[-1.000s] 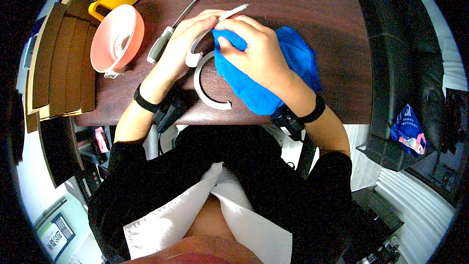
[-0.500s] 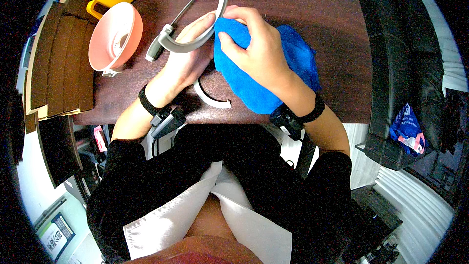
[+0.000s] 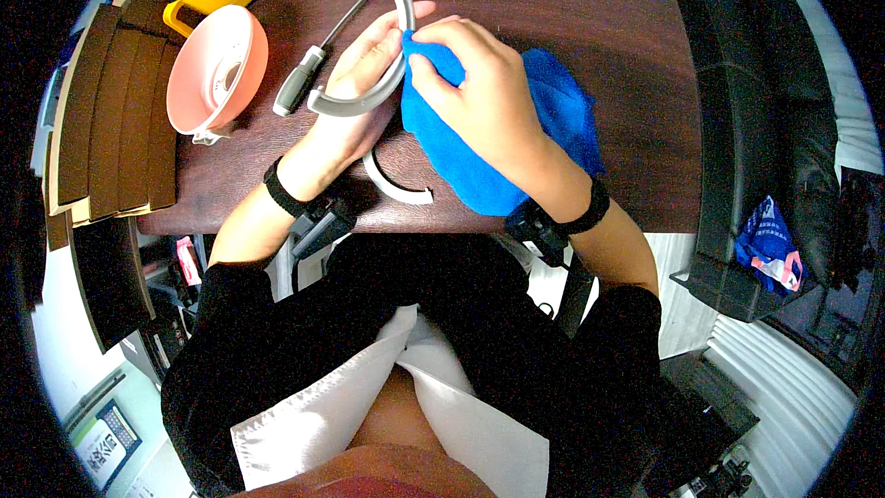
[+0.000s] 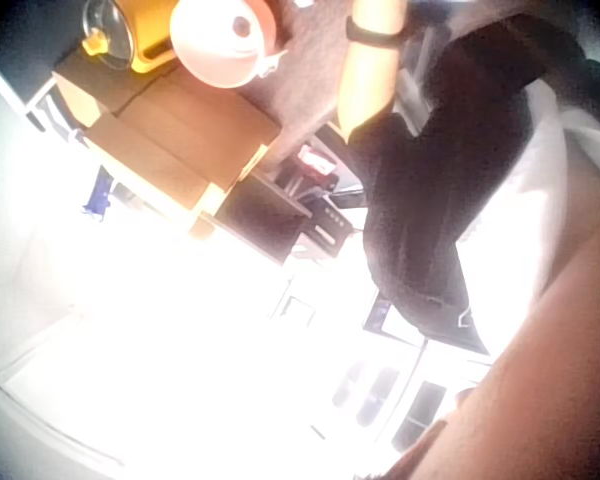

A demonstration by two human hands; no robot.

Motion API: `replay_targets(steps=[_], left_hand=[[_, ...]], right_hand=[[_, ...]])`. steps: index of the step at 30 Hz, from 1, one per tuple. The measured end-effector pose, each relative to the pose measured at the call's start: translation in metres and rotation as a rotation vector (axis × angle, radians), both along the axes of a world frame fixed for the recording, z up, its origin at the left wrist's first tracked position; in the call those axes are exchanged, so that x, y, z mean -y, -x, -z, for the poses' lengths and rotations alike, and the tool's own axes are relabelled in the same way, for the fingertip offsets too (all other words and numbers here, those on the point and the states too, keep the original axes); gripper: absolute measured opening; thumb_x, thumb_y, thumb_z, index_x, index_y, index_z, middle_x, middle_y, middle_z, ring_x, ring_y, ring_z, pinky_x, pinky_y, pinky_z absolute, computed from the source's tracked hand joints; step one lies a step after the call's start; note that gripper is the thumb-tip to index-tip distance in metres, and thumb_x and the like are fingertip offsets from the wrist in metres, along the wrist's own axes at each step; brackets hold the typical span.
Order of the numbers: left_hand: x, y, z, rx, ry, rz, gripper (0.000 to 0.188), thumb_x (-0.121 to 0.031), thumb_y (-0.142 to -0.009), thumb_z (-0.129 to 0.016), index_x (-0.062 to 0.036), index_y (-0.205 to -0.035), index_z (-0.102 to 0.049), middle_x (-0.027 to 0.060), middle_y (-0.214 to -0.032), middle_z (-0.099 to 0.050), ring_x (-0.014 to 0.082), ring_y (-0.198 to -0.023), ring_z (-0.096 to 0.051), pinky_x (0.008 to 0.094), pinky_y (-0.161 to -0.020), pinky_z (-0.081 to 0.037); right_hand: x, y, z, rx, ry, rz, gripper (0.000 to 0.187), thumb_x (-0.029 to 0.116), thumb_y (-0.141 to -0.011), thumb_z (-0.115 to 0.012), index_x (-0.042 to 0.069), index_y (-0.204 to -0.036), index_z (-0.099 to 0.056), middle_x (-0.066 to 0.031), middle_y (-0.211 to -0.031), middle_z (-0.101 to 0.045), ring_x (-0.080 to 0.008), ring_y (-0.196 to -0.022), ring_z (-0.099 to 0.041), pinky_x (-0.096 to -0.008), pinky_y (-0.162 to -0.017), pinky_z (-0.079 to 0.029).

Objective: The person wipes a pink circular appliance part with a blue cloth, then attaches two white curved plastic pieces to its rim. They continue to wipe the part and adjust the attached pieces.

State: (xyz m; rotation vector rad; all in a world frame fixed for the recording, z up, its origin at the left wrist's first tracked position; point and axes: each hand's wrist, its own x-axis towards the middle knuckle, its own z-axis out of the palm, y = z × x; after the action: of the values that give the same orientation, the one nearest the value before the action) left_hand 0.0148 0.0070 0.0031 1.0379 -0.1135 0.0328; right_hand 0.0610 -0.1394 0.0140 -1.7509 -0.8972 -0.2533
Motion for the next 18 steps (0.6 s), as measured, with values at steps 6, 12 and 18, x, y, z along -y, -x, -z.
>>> replay_targets(steps=[6, 12, 18], left_hand=[[-0.004, -0.007, 0.002, 0.07, -0.018, -0.034, 0.049, -0.03, -0.101, -0.046, 0.0014, -0.138, -0.036, 0.0275, -0.134, -0.051, 0.0341, -0.129, -0.047, 0.0429, -0.111, -0.035], [-0.005, -0.001, 0.004, -0.031, -0.118, -0.004, 0.047, -0.029, -0.102, -0.045, -0.0014, -0.138, -0.036, 0.0266, -0.132, -0.052, 0.0303, -0.125, -0.051, 0.0389, -0.11, -0.036], [-0.005, -0.006, 0.008, 0.05, 0.004, -0.003, 0.045, -0.03, -0.102, -0.045, -0.0024, -0.137, -0.038, 0.0276, -0.129, -0.055, 0.0303, -0.122, -0.054, 0.0398, -0.107, -0.04]], right_hand=[[-0.002, 0.01, 0.004, 0.039, 0.017, -0.169, 0.015, 0.007, -0.082, -0.068, 0.002, -0.095, -0.063, -0.0175, -0.092, -0.067, -0.0339, -0.087, -0.067, -0.0382, -0.074, -0.053], [-0.001, 0.002, 0.003, 0.074, 0.016, -0.06, 0.016, 0.005, -0.081, -0.066, 0.002, -0.097, -0.062, -0.0168, -0.095, -0.065, -0.0342, -0.087, -0.066, -0.0376, -0.075, -0.053], [-0.001, 0.008, 0.004, 0.128, 0.056, -0.149, 0.015, 0.004, -0.081, -0.066, 0.002, -0.096, -0.062, -0.0157, -0.092, -0.064, -0.0349, -0.084, -0.065, -0.0393, -0.073, -0.053]])
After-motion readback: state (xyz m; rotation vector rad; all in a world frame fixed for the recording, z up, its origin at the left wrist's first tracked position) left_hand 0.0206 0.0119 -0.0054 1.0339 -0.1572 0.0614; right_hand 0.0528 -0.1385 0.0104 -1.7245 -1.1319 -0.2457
